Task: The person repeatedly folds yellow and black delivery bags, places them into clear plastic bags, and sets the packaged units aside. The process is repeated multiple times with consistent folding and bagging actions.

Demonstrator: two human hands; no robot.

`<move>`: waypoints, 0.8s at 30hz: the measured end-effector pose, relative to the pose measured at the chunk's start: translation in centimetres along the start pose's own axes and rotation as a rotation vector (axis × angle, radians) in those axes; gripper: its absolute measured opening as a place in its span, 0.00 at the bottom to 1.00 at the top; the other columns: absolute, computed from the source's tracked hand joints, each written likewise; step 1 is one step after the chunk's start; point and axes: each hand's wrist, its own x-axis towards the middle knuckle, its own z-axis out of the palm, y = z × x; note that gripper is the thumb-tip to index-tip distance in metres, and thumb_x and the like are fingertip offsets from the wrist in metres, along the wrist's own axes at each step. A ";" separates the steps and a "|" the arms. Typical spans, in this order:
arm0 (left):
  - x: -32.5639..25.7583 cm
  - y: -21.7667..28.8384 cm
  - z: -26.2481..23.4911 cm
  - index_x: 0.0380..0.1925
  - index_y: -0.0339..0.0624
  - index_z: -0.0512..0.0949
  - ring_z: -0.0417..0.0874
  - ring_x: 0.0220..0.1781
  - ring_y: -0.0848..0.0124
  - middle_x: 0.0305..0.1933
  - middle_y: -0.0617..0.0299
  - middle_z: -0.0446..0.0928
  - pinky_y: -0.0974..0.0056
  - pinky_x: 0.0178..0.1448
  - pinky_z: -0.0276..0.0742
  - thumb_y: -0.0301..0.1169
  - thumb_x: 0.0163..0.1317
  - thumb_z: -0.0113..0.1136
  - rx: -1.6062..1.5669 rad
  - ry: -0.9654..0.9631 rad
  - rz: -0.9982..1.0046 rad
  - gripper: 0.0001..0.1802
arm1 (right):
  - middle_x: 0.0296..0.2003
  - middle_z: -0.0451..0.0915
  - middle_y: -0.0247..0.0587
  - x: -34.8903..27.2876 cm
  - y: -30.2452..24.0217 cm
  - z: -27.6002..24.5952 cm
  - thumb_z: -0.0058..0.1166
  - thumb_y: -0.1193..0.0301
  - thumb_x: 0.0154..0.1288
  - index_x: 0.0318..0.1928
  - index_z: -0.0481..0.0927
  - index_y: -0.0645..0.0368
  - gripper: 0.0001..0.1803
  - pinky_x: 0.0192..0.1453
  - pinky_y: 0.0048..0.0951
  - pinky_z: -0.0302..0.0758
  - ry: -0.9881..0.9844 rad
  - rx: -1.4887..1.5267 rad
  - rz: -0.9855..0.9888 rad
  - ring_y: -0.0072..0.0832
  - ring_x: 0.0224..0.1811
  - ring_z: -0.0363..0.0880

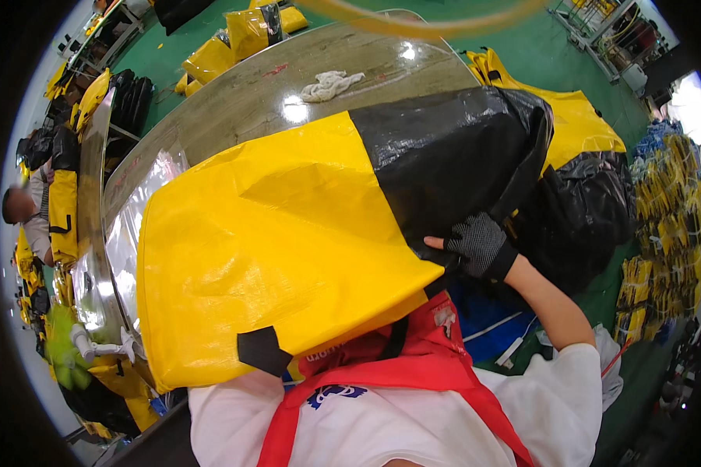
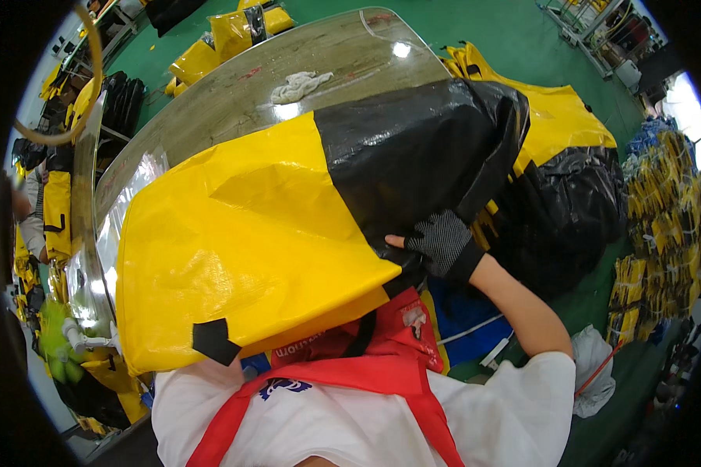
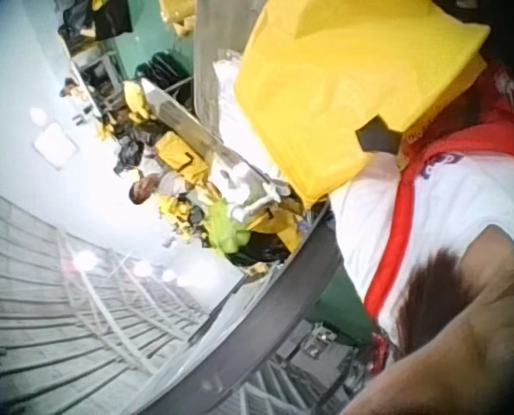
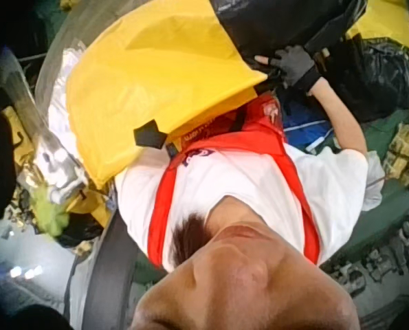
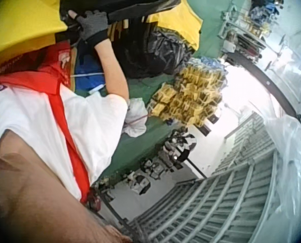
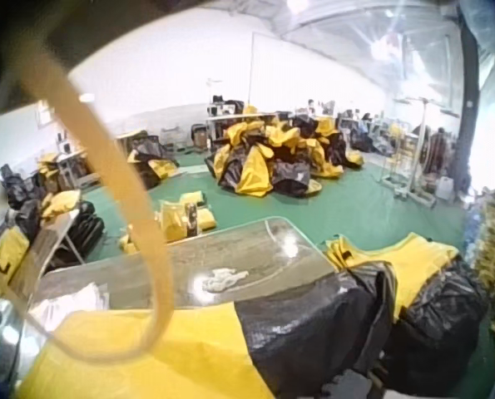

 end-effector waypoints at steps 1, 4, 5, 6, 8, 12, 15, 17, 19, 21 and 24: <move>-3.1 -3.4 -0.1 0.64 0.44 0.56 0.50 0.71 0.50 0.68 0.46 0.54 0.52 0.71 0.47 0.53 0.58 0.49 0.016 -0.042 -0.083 0.39 | 0.52 0.70 0.47 -0.2 0.2 0.7 0.53 0.66 0.54 0.58 0.69 0.32 0.28 0.62 0.47 0.61 0.030 0.010 0.001 0.47 0.57 0.66; -15.3 -14.4 -2.3 0.64 0.42 0.57 0.51 0.70 0.49 0.68 0.45 0.55 0.54 0.70 0.49 0.51 0.59 0.50 0.126 -0.242 -0.493 0.37 | 0.47 0.75 0.49 0.6 -0.1 -0.2 0.60 0.63 0.52 0.60 0.69 0.38 0.31 0.63 0.45 0.61 -0.214 0.046 0.079 0.45 0.54 0.70; -19.6 -17.4 -3.7 0.64 0.41 0.58 0.51 0.70 0.49 0.68 0.45 0.55 0.54 0.70 0.50 0.50 0.59 0.50 0.190 -0.271 -0.630 0.37 | 0.50 0.74 0.48 0.4 -0.8 -2.7 0.58 0.59 0.54 0.60 0.69 0.37 0.30 0.62 0.44 0.62 -0.301 0.007 0.043 0.44 0.55 0.70; -22.7 -19.0 -5.8 0.63 0.40 0.58 0.51 0.70 0.49 0.67 0.44 0.55 0.55 0.70 0.51 0.49 0.60 0.50 0.259 -0.213 -0.705 0.36 | 0.52 0.73 0.47 0.3 -1.6 -5.3 0.57 0.55 0.55 0.60 0.69 0.37 0.29 0.61 0.43 0.64 -0.388 -0.041 0.004 0.43 0.57 0.69; -15.2 -12.9 -11.5 0.63 0.35 0.57 0.60 0.67 0.50 0.66 0.44 0.58 0.57 0.67 0.57 0.37 0.62 0.52 0.224 0.199 -0.491 0.31 | 0.55 0.72 0.47 -0.2 -0.5 -8.6 0.54 0.47 0.56 0.59 0.70 0.39 0.30 0.62 0.43 0.63 -0.216 0.131 0.063 0.42 0.60 0.67; 0.0 6.6 -12.9 0.63 0.39 0.58 0.59 0.67 0.52 0.66 0.49 0.60 0.55 0.71 0.47 0.39 0.60 0.55 -0.073 0.331 -0.001 0.34 | 0.64 0.60 0.47 3.1 3.7 -12.2 0.44 0.37 0.56 0.64 0.63 0.42 0.39 0.71 0.46 0.43 0.368 -0.022 0.484 0.44 0.69 0.51; 5.9 14.0 -6.2 0.64 0.55 0.59 0.51 0.70 0.45 0.69 0.52 0.55 0.37 0.68 0.36 0.59 0.51 0.54 0.088 0.163 0.147 0.42 | 0.68 0.48 0.52 6.2 9.1 -0.4 0.44 0.38 0.57 0.68 0.55 0.39 0.41 0.72 0.47 0.32 0.514 -0.211 0.582 0.46 0.73 0.36; 4.3 13.5 -0.5 0.64 0.55 0.60 0.50 0.70 0.46 0.69 0.51 0.53 0.35 0.68 0.33 0.59 0.49 0.56 0.092 0.069 0.095 0.43 | 0.68 0.49 0.52 5.2 7.5 -1.3 0.50 0.39 0.54 0.67 0.56 0.39 0.42 0.72 0.49 0.34 0.594 0.213 0.486 0.48 0.71 0.42; 3.2 13.1 -0.5 0.64 0.51 0.60 0.46 0.71 0.46 0.70 0.48 0.50 0.37 0.68 0.30 0.57 0.49 0.57 0.067 0.007 0.076 0.44 | 0.60 0.63 0.54 0.5 2.3 -3.5 0.61 0.52 0.50 0.64 0.58 0.66 0.47 0.69 0.41 0.53 0.716 0.548 0.040 0.49 0.64 0.60; 3.8 13.3 -1.0 0.60 0.47 0.65 0.56 0.67 0.47 0.64 0.47 0.60 0.41 0.69 0.40 0.54 0.49 0.59 0.032 0.072 0.134 0.40 | 0.53 0.70 0.51 -1.8 -1.4 1.5 0.59 0.53 0.51 0.54 0.69 0.63 0.34 0.69 0.49 0.47 0.561 0.113 0.072 0.48 0.60 0.63; 6.9 13.0 -2.3 0.54 0.41 0.70 0.66 0.60 0.47 0.54 0.46 0.70 0.47 0.67 0.53 0.53 0.50 0.59 -0.324 0.274 0.185 0.36 | 0.40 0.77 0.41 -4.3 -3.2 9.3 0.55 0.59 0.56 0.39 0.79 0.56 0.15 0.67 0.50 0.49 0.689 -0.007 0.052 0.40 0.53 0.71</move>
